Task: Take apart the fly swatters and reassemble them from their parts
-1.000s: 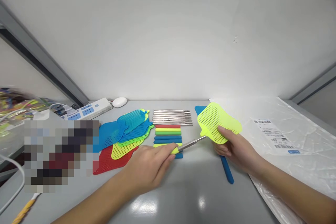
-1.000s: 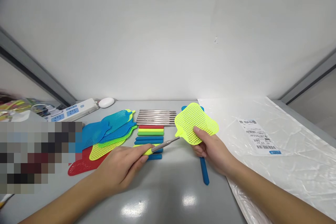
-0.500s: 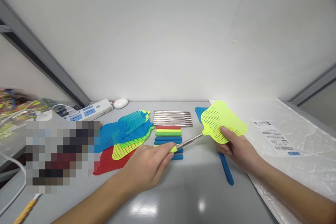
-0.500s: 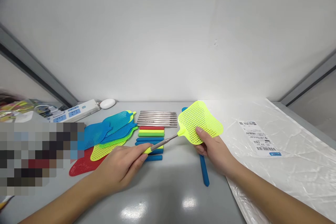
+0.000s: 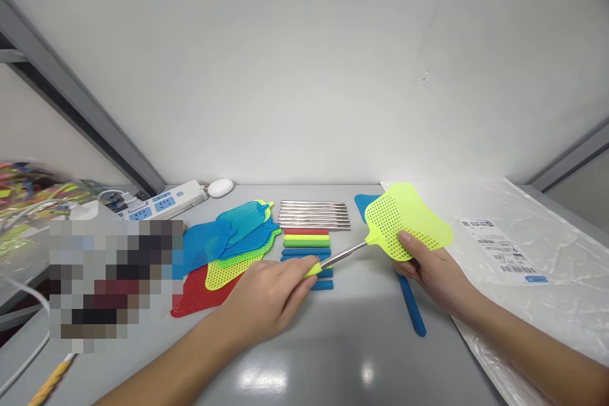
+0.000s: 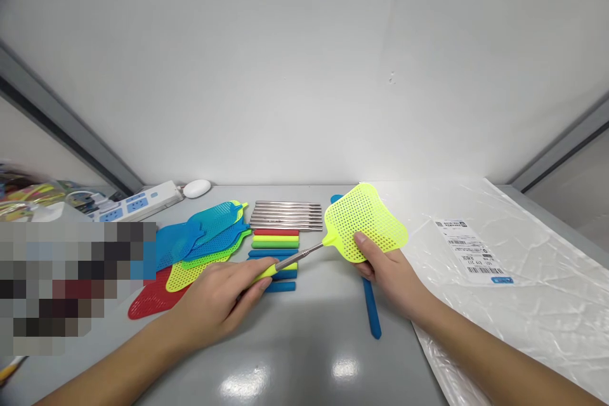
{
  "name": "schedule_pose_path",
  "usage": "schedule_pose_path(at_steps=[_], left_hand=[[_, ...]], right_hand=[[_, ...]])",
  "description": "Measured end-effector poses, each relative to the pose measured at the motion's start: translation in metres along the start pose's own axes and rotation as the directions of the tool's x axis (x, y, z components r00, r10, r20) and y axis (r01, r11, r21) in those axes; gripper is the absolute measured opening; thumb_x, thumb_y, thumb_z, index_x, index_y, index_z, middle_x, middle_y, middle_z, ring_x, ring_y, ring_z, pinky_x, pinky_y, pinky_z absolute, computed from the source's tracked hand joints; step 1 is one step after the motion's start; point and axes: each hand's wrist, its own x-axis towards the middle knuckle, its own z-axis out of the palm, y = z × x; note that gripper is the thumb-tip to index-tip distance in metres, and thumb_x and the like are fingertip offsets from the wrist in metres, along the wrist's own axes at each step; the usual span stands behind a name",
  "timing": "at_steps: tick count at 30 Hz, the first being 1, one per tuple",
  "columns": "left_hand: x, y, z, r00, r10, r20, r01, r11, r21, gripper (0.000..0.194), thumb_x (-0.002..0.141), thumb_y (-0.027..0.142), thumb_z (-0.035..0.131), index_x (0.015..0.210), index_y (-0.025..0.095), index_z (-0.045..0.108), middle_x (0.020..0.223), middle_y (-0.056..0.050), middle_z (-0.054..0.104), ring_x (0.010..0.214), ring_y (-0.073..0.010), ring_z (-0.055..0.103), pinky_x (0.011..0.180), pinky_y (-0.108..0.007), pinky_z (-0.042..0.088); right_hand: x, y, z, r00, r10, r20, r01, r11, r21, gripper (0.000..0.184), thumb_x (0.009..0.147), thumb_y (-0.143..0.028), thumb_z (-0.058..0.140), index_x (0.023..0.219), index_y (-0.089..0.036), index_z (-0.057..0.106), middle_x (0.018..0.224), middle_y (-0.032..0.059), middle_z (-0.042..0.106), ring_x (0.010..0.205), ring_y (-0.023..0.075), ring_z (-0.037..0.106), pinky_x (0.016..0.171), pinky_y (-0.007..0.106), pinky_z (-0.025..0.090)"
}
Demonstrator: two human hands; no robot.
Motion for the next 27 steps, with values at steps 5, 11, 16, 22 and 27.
schedule_pose_path(at_steps=[5,11,16,22,27], left_hand=[[-0.001,-0.001,0.001,1.0,0.002,-0.012,-0.002,1.0,0.001,0.026,0.097,0.024,0.047,0.122,0.022,0.053,0.101,-0.001,0.073,0.074,-0.0168,0.068,0.059,-0.028,0.046],[-0.001,0.0,0.001,0.999,0.026,-0.043,-0.027,1.0,-0.002,0.026,0.096,0.022,0.048,0.121,0.02,0.053,0.097,-0.002,0.073,0.075,-0.0171,0.069,0.062,-0.029,0.048],[-0.002,-0.001,0.001,0.998,0.056,-0.017,-0.058,0.995,-0.085,0.03,0.096,0.019,0.047,0.125,0.019,0.051,0.091,-0.003,0.071,0.071,-0.0161,0.067,0.058,-0.027,0.047],[-0.003,0.006,-0.002,1.0,0.009,0.017,-0.003,0.949,-0.316,0.023,0.096,0.02,0.046,0.117,0.019,0.056,0.087,-0.003,0.068,0.072,-0.0145,0.062,0.062,-0.025,0.045],[0.005,0.019,-0.014,0.956,-0.173,0.235,0.274,0.811,-0.516,0.029,0.101,0.033,0.038,0.091,0.019,0.062,0.066,0.002,0.054,0.056,-0.0104,0.046,0.052,-0.022,0.036]], right_hand=[[-0.001,-0.001,0.002,1.0,0.017,-0.001,-0.017,1.0,-0.025,0.052,0.097,-0.056,0.039,0.057,-0.022,0.033,0.055,-0.0032,0.031,0.051,0.0123,0.028,0.053,0.031,0.022],[0.001,-0.004,-0.001,0.992,0.085,0.09,-0.087,0.996,0.029,0.052,0.095,-0.058,0.041,0.059,-0.022,0.034,0.054,-0.0048,0.028,0.05,0.011,0.023,0.052,0.03,0.019],[0.0,-0.003,-0.007,0.99,0.072,0.125,-0.077,0.997,0.03,0.046,0.095,-0.057,0.044,0.064,-0.022,0.038,0.055,-0.0054,0.03,0.051,0.0108,0.024,0.052,0.03,0.018],[-0.006,0.0,-0.005,0.988,0.0,0.155,-0.009,0.998,0.055,0.045,0.096,-0.052,0.043,0.064,-0.021,0.041,0.055,-0.0049,0.032,0.05,0.0108,0.027,0.052,0.03,0.022],[-0.006,-0.002,-0.012,0.989,-0.038,0.142,0.029,0.997,0.067,0.043,0.095,-0.052,0.047,0.065,-0.022,0.045,0.057,-0.0032,0.036,0.052,0.0121,0.032,0.051,0.029,0.025]])
